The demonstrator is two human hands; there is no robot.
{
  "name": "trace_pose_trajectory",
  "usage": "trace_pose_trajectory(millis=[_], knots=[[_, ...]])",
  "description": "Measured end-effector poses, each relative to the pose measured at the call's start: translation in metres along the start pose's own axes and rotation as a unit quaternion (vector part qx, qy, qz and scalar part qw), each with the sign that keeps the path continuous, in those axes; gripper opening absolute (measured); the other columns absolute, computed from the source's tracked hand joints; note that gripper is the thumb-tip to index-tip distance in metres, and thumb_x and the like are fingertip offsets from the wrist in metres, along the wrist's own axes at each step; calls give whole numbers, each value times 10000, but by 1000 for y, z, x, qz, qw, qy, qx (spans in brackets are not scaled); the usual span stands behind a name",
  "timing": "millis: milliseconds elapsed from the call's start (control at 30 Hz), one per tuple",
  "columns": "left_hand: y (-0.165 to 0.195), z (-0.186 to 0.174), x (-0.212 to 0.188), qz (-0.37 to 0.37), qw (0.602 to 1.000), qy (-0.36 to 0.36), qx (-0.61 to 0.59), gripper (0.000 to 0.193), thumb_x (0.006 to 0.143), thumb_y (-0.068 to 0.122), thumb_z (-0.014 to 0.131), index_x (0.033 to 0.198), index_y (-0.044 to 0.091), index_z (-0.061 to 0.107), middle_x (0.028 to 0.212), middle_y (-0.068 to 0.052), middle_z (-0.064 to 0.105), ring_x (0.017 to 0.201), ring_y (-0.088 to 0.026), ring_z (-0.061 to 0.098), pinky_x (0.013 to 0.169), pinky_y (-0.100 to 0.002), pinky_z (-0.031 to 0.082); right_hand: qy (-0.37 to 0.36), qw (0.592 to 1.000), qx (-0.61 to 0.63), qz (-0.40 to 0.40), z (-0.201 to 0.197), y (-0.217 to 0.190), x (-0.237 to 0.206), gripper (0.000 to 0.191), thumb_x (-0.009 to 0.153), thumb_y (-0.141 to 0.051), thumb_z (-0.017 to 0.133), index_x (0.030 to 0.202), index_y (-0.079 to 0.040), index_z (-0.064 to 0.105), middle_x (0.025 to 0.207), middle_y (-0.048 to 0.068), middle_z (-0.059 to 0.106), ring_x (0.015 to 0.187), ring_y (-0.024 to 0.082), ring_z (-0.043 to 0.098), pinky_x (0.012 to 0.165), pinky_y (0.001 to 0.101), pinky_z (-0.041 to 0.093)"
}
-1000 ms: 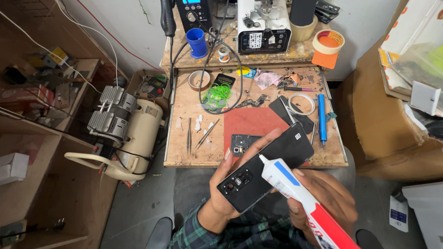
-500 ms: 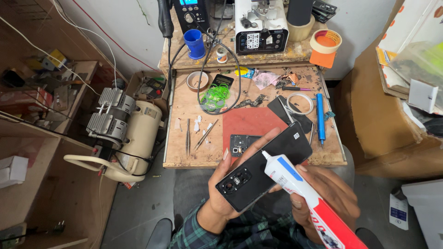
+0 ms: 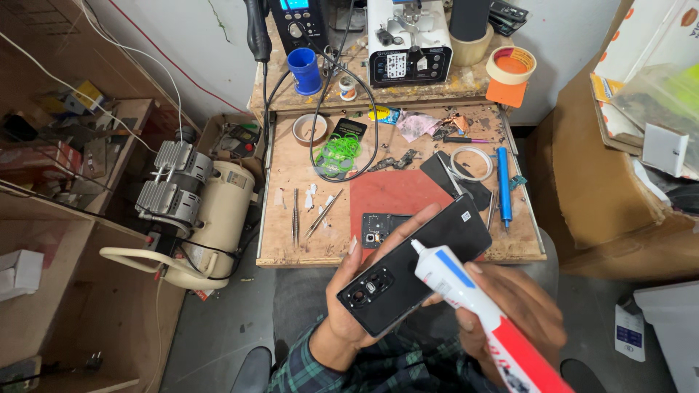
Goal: The person applies adhesive to the edges of a smartphone back cover and then aligns it with the phone's internal chassis. The person handles the back cover and adhesive tube while working at a cluttered workbench.
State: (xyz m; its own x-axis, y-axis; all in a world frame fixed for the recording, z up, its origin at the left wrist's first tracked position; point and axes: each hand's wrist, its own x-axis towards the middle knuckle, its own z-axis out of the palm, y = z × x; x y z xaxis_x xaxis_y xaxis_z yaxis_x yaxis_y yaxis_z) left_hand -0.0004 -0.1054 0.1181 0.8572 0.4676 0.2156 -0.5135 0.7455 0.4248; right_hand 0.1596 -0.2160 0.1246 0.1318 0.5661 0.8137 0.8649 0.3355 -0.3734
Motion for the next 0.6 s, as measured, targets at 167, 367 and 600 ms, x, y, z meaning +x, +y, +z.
trace_pose_trajectory(millis=[167,367,600], knots=[[0,1,0,-1,1000,-5,-9,1029,1033,685,424,1731,-12,131,1698,-199,328,1475,-293,459,1161,-442,454,-18,1000,0,18,-3,0,-2,361,985,-250,654,1142,75,637,988,200,735,910,338,768,815,392,627],[0,1,0,-8,1000,-8,-1,1059,994,701,440,1699,-16,107,1664,-179,341,1510,-308,402,1257,-531,348,12,1000,-18,11,0,4,-2,361,1002,-255,631,1137,80,633,976,194,730,925,350,765,812,392,627],[1,5,0,-12,1000,-11,-12,1079,990,696,464,1709,-20,98,1669,-188,333,1511,-318,399,1254,-527,342,10,1000,-17,18,-5,4,-4,357,1030,-260,628,1150,76,640,1006,200,730,919,338,761,811,388,628]])
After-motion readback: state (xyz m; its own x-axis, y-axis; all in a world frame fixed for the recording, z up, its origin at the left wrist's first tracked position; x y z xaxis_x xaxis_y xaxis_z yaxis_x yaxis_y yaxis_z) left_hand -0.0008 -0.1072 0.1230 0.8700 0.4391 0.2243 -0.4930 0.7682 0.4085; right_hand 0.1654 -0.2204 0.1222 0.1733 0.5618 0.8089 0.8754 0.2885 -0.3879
